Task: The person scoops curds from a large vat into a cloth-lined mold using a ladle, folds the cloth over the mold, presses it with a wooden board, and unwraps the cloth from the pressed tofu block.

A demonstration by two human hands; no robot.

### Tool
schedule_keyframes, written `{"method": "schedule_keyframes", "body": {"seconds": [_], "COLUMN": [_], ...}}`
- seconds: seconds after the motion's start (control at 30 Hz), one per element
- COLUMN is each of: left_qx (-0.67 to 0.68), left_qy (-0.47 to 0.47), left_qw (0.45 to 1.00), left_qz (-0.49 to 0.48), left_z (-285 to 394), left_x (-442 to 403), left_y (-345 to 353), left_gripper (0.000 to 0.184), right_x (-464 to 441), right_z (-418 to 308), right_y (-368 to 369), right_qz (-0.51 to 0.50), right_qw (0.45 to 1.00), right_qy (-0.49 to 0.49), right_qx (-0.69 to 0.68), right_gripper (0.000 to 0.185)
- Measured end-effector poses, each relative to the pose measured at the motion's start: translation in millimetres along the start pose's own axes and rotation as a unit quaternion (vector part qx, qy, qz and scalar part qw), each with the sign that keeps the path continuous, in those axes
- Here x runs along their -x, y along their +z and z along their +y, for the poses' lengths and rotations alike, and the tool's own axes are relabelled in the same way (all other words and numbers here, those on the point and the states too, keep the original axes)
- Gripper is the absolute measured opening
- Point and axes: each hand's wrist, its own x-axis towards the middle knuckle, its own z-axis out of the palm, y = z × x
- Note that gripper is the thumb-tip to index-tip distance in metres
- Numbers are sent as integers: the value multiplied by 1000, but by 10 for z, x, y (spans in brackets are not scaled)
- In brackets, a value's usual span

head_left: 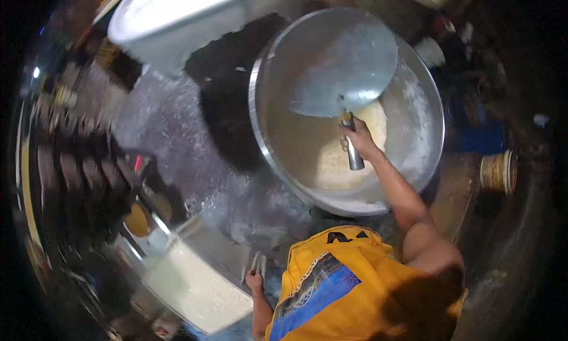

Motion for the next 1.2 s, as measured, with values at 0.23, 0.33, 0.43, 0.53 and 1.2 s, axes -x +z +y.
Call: {"method": "schedule_keyframes", "body": {"seconds": [0.23,0.33,0.43,0.53,1.2], "left_qx": [-3,13,-55,-62,122], "left_qy": [103,102,116,109,44], "left_qw": [992,990,983,978,987], "left_qz": [-73,-97,-132,-166,-94], "left_z": [2020,3112,3598,3555,1778], "left_x": [-291,-4,-15,-32,94], "left_y": [-433,-544,-550,-438,454], "left_gripper": [37,39,38,34,40], "right_x": [-813,-715,-867,-925,112], "right_z": [3351,3662,3742,3677,-206], "right_y": [-1376,-1079,-658,-307,-546], "right_qz": [496,625,520,461,-135], "right_qw": [852,711,730,822,958], "right_qy": [156,321,443,306,210], "right_qx": [-55,-24,16,-135,137], "right_gripper": [22,28,29,12,19]}}
